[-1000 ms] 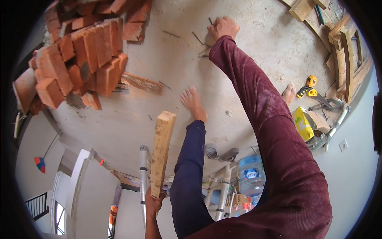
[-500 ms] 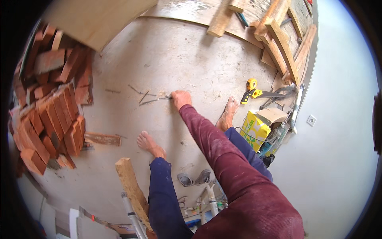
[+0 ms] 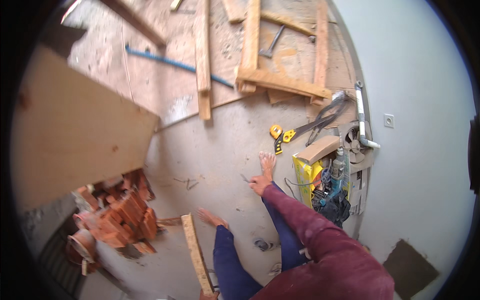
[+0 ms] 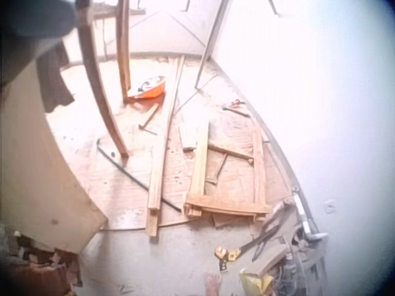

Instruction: The person constructs a wooden frame by joining pieces of wood together, using a hammer to drive nails and a hand saw to cut a section of the wood.

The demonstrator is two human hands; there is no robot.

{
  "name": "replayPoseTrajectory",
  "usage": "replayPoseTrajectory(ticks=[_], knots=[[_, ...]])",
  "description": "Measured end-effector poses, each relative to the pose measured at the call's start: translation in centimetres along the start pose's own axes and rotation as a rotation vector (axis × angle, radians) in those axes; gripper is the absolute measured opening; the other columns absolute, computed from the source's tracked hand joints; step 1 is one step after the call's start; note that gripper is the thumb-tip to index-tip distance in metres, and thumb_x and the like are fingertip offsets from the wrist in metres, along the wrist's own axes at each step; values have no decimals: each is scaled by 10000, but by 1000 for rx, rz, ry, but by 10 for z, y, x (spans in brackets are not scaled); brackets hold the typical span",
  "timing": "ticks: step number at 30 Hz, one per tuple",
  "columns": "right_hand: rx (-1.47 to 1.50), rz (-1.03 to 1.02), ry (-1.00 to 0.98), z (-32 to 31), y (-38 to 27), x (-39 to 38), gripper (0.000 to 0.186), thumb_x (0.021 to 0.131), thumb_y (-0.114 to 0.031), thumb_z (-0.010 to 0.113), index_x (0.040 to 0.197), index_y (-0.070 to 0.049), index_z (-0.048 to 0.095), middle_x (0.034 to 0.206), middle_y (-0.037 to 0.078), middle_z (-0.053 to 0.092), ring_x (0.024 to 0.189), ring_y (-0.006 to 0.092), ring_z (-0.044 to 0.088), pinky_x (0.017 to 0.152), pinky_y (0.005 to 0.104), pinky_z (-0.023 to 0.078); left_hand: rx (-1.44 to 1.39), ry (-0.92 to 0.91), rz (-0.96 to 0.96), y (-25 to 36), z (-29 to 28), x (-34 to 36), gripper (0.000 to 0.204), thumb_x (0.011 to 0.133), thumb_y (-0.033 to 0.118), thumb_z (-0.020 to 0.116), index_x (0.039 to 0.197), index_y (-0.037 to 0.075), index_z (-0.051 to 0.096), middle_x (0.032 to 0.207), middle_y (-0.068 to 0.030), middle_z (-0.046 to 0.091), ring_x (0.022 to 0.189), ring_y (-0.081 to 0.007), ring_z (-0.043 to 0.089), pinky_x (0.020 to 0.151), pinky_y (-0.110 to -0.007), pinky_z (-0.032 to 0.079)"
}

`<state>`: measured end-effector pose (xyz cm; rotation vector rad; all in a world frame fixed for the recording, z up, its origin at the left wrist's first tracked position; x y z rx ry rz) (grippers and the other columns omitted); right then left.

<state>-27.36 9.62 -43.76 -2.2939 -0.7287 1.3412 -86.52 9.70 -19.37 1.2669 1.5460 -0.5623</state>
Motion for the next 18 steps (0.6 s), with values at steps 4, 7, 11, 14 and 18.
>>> replayPoseTrajectory(ticks=[4, 7, 11, 14, 18], knots=[[325, 255, -103, -152, -13, -89, 180, 827, -191, 543, 785, -31, 615, 740, 96, 655, 728, 271, 641, 689, 365, 487, 222, 53, -180, 183, -39, -63, 623, 621, 294, 796, 1095, -49, 580, 982, -216, 658, 889, -315, 656, 775, -405, 505], [151, 26, -94, -251, -74, -176, 181, 884, -207, 508, 840, -49, 582, 783, 92, 663, 780, 273, 645, 716, 373, 484, 372, 80, -81, 280, -45, -68, 578, 713, 409, 743, 1031, -49, 591, 1003, -276, 628, 987, -385, 608, 859, -424, 469], [202, -90, -234, -264, -111, -256, 224, 910, -288, 479, 1008, -96, 537, 855, 165, 642, 844, 363, 617, 729, 456, 471, 334, 188, 173, 411, -51, -59, 567, 831, 485, 595, 992, -58, 602, 924, -285, 635, 890, -438, 610, 791, -455, 471], [-128, -235, -215, -247, -122, -252, 186, 916, -273, 501, 1011, -118, 535, 828, 120, 644, 829, 346, 628, 737, 440, 472, 411, 241, 399, 500, -56, -37, 563, 847, 487, 581, 985, -58, 603, 896, -274, 628, 853, -419, 614, 770, -443, 470], [-272, -333, -209, -304, -172, -204, 198, 876, -273, 517, 1003, -121, 520, 793, 160, 626, 771, 380, 614, 723, 482, 453, 292, 179, 485, 631, -53, -28, 521, 838, 464, 618, 948, -45, 599, 855, -244, 619, 809, -355, 613, 747, -410, 474]])
Point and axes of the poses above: each hand's wrist, its own x-axis towards the middle knuckle, its own z-axis out of the palm, y = z × x, the point moved 10 cm from there along x, towards the middle knuckle
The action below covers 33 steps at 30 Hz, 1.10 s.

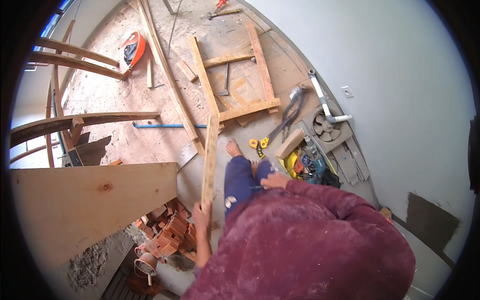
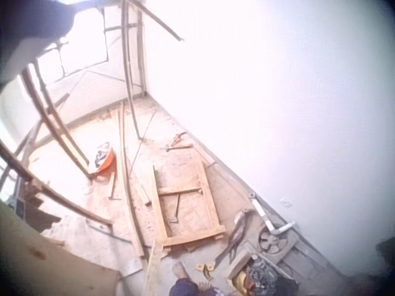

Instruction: The person constructs a wooden frame by joining pieces of wood together, using a hammer to drive nails and a hand saw to cut a section of the wood.

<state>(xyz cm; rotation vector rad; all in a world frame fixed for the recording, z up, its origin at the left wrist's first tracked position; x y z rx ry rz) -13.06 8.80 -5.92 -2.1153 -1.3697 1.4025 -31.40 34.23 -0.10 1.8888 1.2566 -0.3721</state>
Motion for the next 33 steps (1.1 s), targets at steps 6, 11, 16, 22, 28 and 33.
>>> replayPoseTrajectory(ticks=[6, 11, 16, 22, 28, 33], knots=[[-258, 22, 330, -145, -24, -42, 155, 858, -207, 503, 935, -72, 500, 622, 161, 582, 642, 367, 624, 608, 481, 451, 36, 24, 295, 130, -39, 76, 541, 763, 426, 724, 982, -55, 608, 919, -264, 630, 884, -390, 608, 792, -428, 463], [-97, 212, 376, -245, -17, -59, 232, 870, -224, 509, 1024, -62, 445, 642, 226, 605, 640, 416, 623, 616, 520, 463, 182, 96, 459, 220, -76, 136, 564, 698, 416, 787, 974, -39, 600, 910, -239, 623, 876, -401, 589, 780, -437, 459], [348, 166, 657, -309, 48, -69, 170, 932, -186, 472, 985, -26, 453, 725, 255, 582, 718, 467, 579, 618, 518, 440, 451, 250, 730, 331, -63, 190, 607, 603, 466, 814, 945, 31, 564, 905, -149, 583, 884, -356, 557, 758, -429, 444], [630, 75, 362, -348, 184, -38, 220, 936, -217, 478, 1005, -8, 482, 873, 264, 578, 867, 444, 585, 717, 465, 440, 503, 209, 673, 451, -3, 255, 588, 518, 271, 874, 977, 74, 563, 959, -101, 574, 957, -321, 532, 861, -421, 395], [792, 125, -83, -375, 253, -61, 290, 935, -275, 466, 1007, 3, 509, 876, 229, 591, 855, 374, 603, 734, 416, 445, 684, 105, 566, 511, 31, 311, 643, 496, 158, 871, 1054, 76, 562, 1032, -120, 566, 1027, -344, 520, 957, -487, 352], [819, 125, -264, -374, 302, -88, 279, 934, -265, 458, 1007, -3, 522, 812, 163, 589, 787, 312, 597, 724, 399, 444, 805, 215, 566, 586, 47, 379, 644, 562, 168, 845, 1128, 113, 542, 1089, -81, 574, 1110, -335, 512, 1051, -608, 268]])
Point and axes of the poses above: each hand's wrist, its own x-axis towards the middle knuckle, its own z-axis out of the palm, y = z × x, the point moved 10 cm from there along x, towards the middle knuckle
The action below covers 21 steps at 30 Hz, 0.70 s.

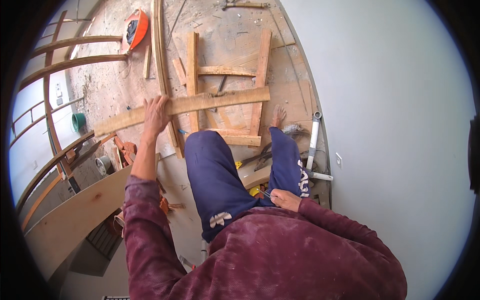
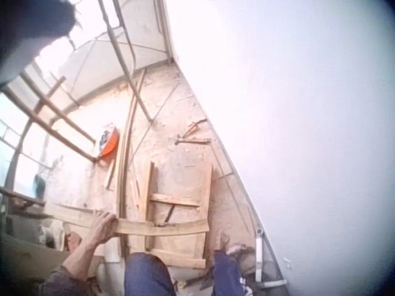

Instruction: The person constructs a wooden frame by joining pieces of wood together, using a hammer to drive nails and a hand saw to cut a section of the wood.

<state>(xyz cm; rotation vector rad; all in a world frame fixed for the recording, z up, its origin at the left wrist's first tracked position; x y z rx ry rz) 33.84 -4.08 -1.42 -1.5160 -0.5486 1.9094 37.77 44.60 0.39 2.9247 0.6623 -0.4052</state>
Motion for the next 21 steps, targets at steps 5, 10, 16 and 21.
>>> replayPoseTrajectory(ticks=[5, 10, 16, 21], knots=[[311, 264, -90, -39, 22, -10, 214, 982, -234, 398, 996, -39, 484, 709, 65, 596, 607, 121, 544, 557, 266, 439, 14, 47, 33, 37, 37, 86, 657, 591, 177, 830, 1174, 126, 531, 1103, -52, 559, 1154, -297, 488, 1063, -625, 239], [539, 248, 203, -133, 39, 29, 149, 983, -181, 367, 1002, -60, 453, 725, 114, 645, 490, 117, 541, 418, 244, 405, -5, -81, 33, 42, 125, 152, 665, 590, 178, 829, 1182, 140, 529, 1125, -52, 542, 1166, -292, 479, 1061, -632, 238], [208, 65, 915, -357, 73, 161, 308, 1008, -257, 379, 1139, 11, 457, 907, 132, 695, 754, 178, 663, 609, 288, 524, -84, 60, 95, 6, 262, 240, 635, 627, 111, 785, 1204, 138, 523, 1155, -72, 530, 1183, -310, 468, 1065, -607, 241], [185, -45, 1138, -470, 97, 272, 242, 996, -205, 383, 1046, 20, 459, 1055, 186, 666, 912, 186, 639, 749, 289, 493, -163, 3, 150, 39, 359, 291, 648, 615, 132, 798, 1206, 123, 532, 1163, -70, 541, 1178, -302, 474, 1066, -587, 260]])
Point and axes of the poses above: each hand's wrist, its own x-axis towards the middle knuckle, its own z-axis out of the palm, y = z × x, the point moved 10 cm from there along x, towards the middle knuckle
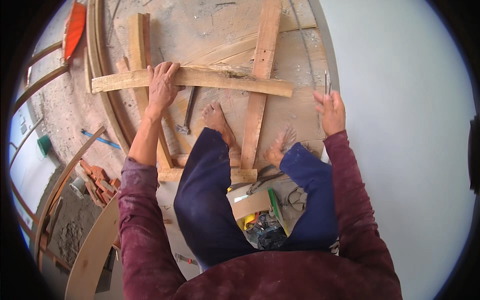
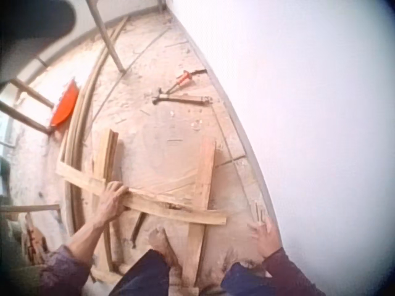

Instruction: The person constructs a wooden frame by joining pieces of wood together, using a hammer to drive nails and a hand saw to cut a section of the wood.

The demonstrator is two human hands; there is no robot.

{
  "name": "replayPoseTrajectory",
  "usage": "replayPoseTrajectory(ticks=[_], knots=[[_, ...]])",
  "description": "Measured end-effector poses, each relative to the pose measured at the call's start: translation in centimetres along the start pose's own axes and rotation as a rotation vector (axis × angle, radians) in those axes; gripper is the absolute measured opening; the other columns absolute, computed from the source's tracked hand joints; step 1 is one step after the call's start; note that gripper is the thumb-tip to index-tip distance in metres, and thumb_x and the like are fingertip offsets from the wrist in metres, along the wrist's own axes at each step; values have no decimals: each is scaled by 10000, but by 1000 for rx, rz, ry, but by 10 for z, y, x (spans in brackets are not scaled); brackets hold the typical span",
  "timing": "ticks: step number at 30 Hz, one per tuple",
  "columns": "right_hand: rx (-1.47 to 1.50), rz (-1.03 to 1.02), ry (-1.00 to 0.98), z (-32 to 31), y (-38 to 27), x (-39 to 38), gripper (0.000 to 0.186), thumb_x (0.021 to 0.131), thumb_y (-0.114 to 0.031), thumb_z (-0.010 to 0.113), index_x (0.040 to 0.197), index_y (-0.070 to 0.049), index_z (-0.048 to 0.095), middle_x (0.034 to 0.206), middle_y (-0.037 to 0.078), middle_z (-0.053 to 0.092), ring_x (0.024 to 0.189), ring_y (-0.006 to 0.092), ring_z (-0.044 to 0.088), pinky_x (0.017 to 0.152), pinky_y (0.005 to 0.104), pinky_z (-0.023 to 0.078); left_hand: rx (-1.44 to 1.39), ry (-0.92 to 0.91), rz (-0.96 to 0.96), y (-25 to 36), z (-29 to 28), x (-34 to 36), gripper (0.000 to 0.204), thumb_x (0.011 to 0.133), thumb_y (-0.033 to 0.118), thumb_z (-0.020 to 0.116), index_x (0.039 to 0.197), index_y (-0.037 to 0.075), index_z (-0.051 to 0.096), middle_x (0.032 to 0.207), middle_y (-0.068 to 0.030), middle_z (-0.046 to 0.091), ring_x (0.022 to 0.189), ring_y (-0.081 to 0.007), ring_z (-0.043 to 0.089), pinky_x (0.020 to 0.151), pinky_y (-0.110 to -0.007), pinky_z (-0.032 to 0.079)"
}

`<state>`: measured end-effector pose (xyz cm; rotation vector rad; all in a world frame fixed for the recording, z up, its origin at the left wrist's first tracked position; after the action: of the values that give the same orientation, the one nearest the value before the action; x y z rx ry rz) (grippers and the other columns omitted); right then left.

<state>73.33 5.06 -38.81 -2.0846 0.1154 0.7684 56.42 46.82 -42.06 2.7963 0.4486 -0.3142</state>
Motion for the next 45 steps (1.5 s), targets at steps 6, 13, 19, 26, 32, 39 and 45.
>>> replayPoseTrajectory(ticks=[6, 13, 19, 26, 32, 39, 45], knots=[[-238, -234, 11, 58, 21, 78, 167, 984, -175, 385, 912, -25, 404, 1084, 174, 671, 746, 134, 498, 669, 280, 387, -26, 78, 6, -11, 55, 2, 689, 633, 136, 792, 1259, 146, 504, 1214, -48, 503, 1218, -284, 422, 1081, -585, 219], [-248, -274, -120, 130, 42, 123, 188, 974, -184, 376, 941, -15, 451, 983, 207, 685, 890, 264, 644, 740, 364, 463, -129, 149, 54, -14, 61, -4, 663, 600, 141, 805, 1211, 126, 548, 1172, -60, 535, 1190, -274, 450, 1101, -527, 193], [-624, -670, -39, 108, 18, 111, 175, 949, -168, 396, 876, -35, 484, 657, 142, 538, 618, 346, 567, 584, 449, 432, -186, 224, 180, 21, 56, -13, 676, 576, 294, 834, 1169, 146, 546, 1081, -37, 541, 1140, -221, 478, 1083, -494, 202], [-657, -648, -42, 92, 38, 123, 189, 972, -188, 395, 899, -27, 462, 615, 128, 534, 573, 295, 563, 539, 421, 416, -134, 883, -115, -50, -20, -56, 629, 838, 425, 647, 1312, 63, 448, 1254, -186, 477, 1231, -356, 409, 1100, -493, 238], [-664, -635, -8, 79, 55, 138, 209, 979, -209, 380, 870, -41, 440, 594, 102, 505, 532, 262, 528, 534, 407, 405, -834, 832, -752, -281, 63, -114, 585, 893, 577, 529, 1099, 41, 639, 917, -118, 670, 834, -190, 607, 753, -334, 460], [-650, -499, -17, 62, 63, 128, 208, 1005, -214, 364, 1013, -46, 487, 642, 89, 537, 593, 205, 561, 599, 333, 457, -869, 755, -755, -281, 99, -103, 469, 850, 516, 633, 882, 55, 716, 747, -80, 681, 702, -133, 589, 666, -316, 458], [-267, -804, -294, 174, -33, 35, 187, 1009, -182, 407, 1095, -34, 483, 839, 82, 636, 752, 160, 598, 734, 290, 482, -284, 1290, -711, -230, 26, -164, 418, 886, 435, 631, 997, 37, 692, 800, -42, 650, 750, -118, 557, 698, -289, 453]])
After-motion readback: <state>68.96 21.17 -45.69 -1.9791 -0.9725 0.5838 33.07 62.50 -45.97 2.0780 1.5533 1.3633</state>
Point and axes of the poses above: each hand's wrist, its own x-axis towards the middle knuckle, its own z-axis out of the palm, y = z × x, the point moved 10 cm from there along x, towards the middle knuckle
